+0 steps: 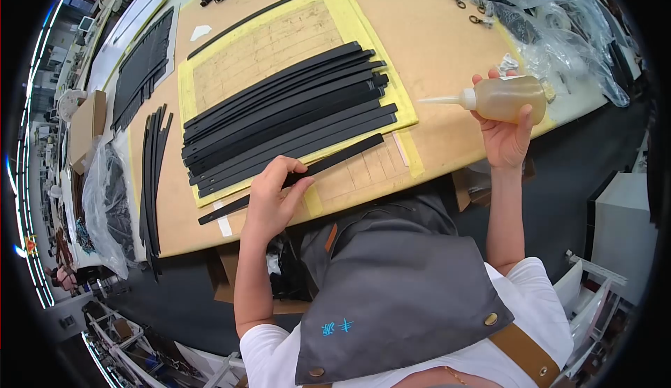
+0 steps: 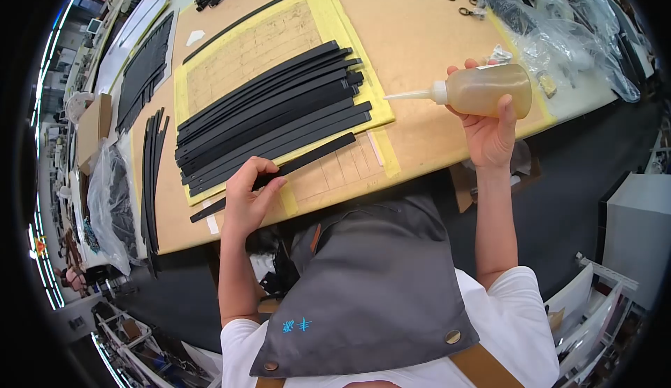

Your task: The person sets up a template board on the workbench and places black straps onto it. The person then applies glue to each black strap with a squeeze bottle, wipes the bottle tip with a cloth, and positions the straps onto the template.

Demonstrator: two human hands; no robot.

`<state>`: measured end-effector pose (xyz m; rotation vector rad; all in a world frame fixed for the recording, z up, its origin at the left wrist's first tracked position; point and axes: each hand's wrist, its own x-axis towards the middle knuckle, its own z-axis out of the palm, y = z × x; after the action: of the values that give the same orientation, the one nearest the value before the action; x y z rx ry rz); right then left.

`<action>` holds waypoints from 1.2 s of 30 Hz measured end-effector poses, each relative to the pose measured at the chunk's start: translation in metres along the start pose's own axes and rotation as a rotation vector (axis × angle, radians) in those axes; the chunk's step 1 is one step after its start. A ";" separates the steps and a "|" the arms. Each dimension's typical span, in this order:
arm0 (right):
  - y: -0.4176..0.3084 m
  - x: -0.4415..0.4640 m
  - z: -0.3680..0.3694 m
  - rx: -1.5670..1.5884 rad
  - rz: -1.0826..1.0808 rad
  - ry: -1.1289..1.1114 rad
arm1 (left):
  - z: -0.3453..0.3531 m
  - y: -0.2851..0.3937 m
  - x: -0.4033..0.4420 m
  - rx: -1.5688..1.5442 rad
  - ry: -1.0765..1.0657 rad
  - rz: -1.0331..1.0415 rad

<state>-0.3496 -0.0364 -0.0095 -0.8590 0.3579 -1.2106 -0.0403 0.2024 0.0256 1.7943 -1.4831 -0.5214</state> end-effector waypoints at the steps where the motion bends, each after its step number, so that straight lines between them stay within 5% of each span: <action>1: 0.001 -0.001 0.000 -0.012 0.018 -0.002 | 0.004 -0.001 -0.002 -0.005 0.013 -0.014; 12: 0.013 -0.013 0.006 -0.032 0.140 0.037 | 0.010 0.003 -0.001 0.135 -0.082 0.056; 19: 0.019 -0.012 0.005 -0.060 0.192 0.094 | 0.012 0.001 0.007 0.004 -0.122 -0.021; 22: 0.015 -0.009 0.003 -0.038 0.185 0.060 | 0.007 0.002 0.010 -0.006 -0.254 -0.212; 25: 0.012 -0.007 0.003 -0.062 0.173 0.059 | 0.016 -0.003 0.009 -0.032 -0.159 -0.050; 36: 0.014 -0.014 0.014 -0.147 0.213 -0.096 | 0.028 0.008 0.014 0.098 -0.137 -0.033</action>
<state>-0.3354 -0.0165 -0.0138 -0.9758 0.4527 -0.9515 -0.0621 0.1809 0.0149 1.8943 -1.5979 -0.6077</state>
